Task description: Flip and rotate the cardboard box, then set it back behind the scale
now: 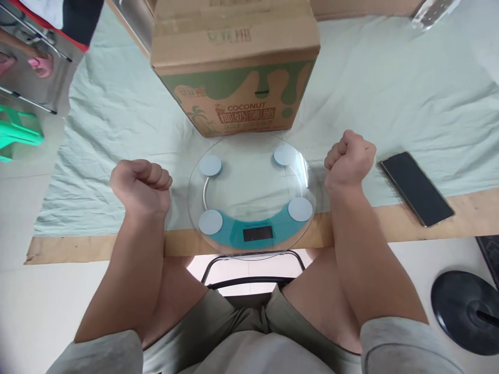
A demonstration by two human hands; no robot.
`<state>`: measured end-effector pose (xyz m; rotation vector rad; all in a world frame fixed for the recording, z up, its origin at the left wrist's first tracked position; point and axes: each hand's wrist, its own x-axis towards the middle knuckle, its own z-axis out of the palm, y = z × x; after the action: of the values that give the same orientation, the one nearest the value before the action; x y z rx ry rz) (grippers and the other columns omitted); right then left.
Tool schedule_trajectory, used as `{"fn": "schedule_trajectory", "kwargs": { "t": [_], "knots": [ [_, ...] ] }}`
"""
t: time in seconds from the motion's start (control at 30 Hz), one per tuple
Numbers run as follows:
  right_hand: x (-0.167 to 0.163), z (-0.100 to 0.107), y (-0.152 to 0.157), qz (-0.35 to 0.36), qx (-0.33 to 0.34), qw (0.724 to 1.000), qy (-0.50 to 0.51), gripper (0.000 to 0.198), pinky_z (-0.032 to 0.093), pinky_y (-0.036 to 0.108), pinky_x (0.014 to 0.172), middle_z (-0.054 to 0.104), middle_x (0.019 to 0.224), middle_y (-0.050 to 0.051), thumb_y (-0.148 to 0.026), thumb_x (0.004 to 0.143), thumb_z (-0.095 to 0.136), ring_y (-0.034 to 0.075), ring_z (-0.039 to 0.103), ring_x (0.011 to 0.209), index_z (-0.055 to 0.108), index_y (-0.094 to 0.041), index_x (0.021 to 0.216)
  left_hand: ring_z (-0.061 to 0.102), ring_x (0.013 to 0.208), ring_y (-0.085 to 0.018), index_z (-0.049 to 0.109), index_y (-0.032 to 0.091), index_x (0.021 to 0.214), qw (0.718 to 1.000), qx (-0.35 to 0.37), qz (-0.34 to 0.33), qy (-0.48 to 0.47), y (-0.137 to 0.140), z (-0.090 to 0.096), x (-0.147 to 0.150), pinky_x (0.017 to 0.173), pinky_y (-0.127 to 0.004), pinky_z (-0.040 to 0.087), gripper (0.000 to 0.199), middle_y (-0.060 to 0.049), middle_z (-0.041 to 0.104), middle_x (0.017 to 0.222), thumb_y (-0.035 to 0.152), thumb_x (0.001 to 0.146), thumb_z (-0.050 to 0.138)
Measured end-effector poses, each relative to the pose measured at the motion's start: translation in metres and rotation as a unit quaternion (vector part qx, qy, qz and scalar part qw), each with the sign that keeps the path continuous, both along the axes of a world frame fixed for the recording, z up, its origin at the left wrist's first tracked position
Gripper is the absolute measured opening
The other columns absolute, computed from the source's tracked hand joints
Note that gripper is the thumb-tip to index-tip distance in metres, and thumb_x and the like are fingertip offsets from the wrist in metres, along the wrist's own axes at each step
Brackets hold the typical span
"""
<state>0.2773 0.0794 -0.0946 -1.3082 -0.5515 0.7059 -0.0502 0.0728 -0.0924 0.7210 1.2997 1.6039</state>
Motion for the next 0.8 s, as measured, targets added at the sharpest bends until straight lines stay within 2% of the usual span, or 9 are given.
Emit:
{"fn": "schedule_trajectory", "kwargs": {
  "t": [0.13,0.2,0.3,0.33,0.4,0.47,0.5,0.63,0.8],
  "knots": [
    [-0.001,0.003,0.017,0.009,0.002,1.000,0.010,0.041,0.001,0.029,0.052,0.003,0.067,-0.005,-0.020,0.085,0.049,0.005,0.003,0.053,0.013,-0.024,0.066,0.004,0.058,-0.009,0.011,0.022,0.053,0.992,0.014,-0.039,0.118,0.015,0.007,0.008,0.061,-0.033,0.001,0.061,0.000,0.002,0.061,0.027,0.062,0.071],
    [-0.001,0.004,0.024,0.028,-0.006,1.000,0.006,0.032,0.003,0.029,0.051,0.009,0.065,-0.005,-0.019,0.088,0.048,0.005,0.006,0.052,0.027,-0.023,0.065,0.013,0.061,-0.012,0.027,0.021,0.047,0.984,0.021,-0.053,0.168,0.026,0.011,0.008,0.062,-0.034,0.009,0.044,-0.003,0.014,0.059,0.023,0.066,0.066],
    [-0.002,0.006,0.033,0.069,-0.015,0.997,-0.007,0.010,0.029,0.023,0.053,0.045,0.073,-0.001,-0.014,0.082,0.056,0.007,0.042,0.058,0.058,-0.020,0.089,0.047,0.077,-0.015,0.074,0.019,0.077,0.985,0.016,-0.065,0.158,0.048,0.017,0.005,0.078,-0.033,0.041,0.009,-0.005,0.059,0.077,0.026,0.081,0.071],
    [-0.003,0.008,0.035,0.088,-0.022,0.996,-0.013,0.025,0.045,0.023,0.062,0.061,0.089,0.002,-0.014,0.081,0.060,0.010,0.060,0.072,0.064,-0.022,0.104,0.060,0.095,-0.019,0.083,0.022,0.104,0.986,0.003,-0.078,0.147,0.056,0.019,0.004,0.097,-0.037,0.050,0.022,-0.004,0.073,0.099,0.031,0.085,0.075],
    [-0.007,0.014,0.039,0.139,-0.047,0.989,-0.034,0.055,0.065,0.033,0.099,0.071,0.140,0.003,-0.016,0.079,0.065,0.017,0.074,0.123,0.064,-0.033,0.131,0.062,0.140,-0.027,0.069,0.041,0.152,0.986,-0.027,-0.116,0.119,0.072,0.023,0.005,0.136,-0.055,0.041,0.065,0.006,0.075,0.149,0.039,0.087,0.079],
    [-0.013,0.020,0.041,0.209,-0.061,0.973,-0.072,0.078,0.058,0.046,0.133,0.057,0.171,-0.009,-0.018,0.077,0.065,0.020,0.058,0.159,0.054,-0.047,0.148,0.046,0.168,-0.030,0.050,0.055,0.165,0.980,-0.018,-0.174,0.098,0.084,0.028,0.009,0.149,-0.068,0.028,0.091,0.020,0.059,0.175,0.040,0.081,0.082],
    [-0.017,0.023,0.043,0.244,-0.056,0.964,-0.093,0.085,0.052,0.050,0.142,0.052,0.177,-0.014,-0.018,0.076,0.065,0.020,0.051,0.168,0.049,-0.052,0.153,0.042,0.172,-0.029,0.048,0.056,0.163,0.975,0.004,-0.202,0.094,0.088,0.029,0.013,0.150,-0.067,0.031,0.094,0.024,0.053,0.179,0.040,0.078,0.083],
    [-0.025,0.025,0.051,0.302,0.014,0.947,-0.109,0.097,0.048,0.047,0.149,0.050,0.181,-0.018,-0.017,0.072,0.067,0.020,0.050,0.169,0.041,-0.049,0.159,0.044,0.172,-0.024,0.047,0.045,0.158,0.961,0.101,-0.243,0.082,0.091,0.034,0.029,0.144,-0.050,0.050,0.092,0.021,0.049,0.181,0.049,0.076,0.087],
    [-0.026,0.017,0.056,0.309,0.017,0.944,-0.112,0.104,0.041,0.044,0.155,0.043,0.187,-0.014,-0.020,0.077,0.066,0.017,0.046,0.173,0.027,-0.044,0.170,0.063,0.144,-0.035,0.055,0.038,0.154,0.978,0.044,-0.199,0.048,0.085,0.029,0.045,0.123,-0.059,0.059,0.062,0.004,0.066,0.164,0.036,0.092,0.061]
  ]
}}
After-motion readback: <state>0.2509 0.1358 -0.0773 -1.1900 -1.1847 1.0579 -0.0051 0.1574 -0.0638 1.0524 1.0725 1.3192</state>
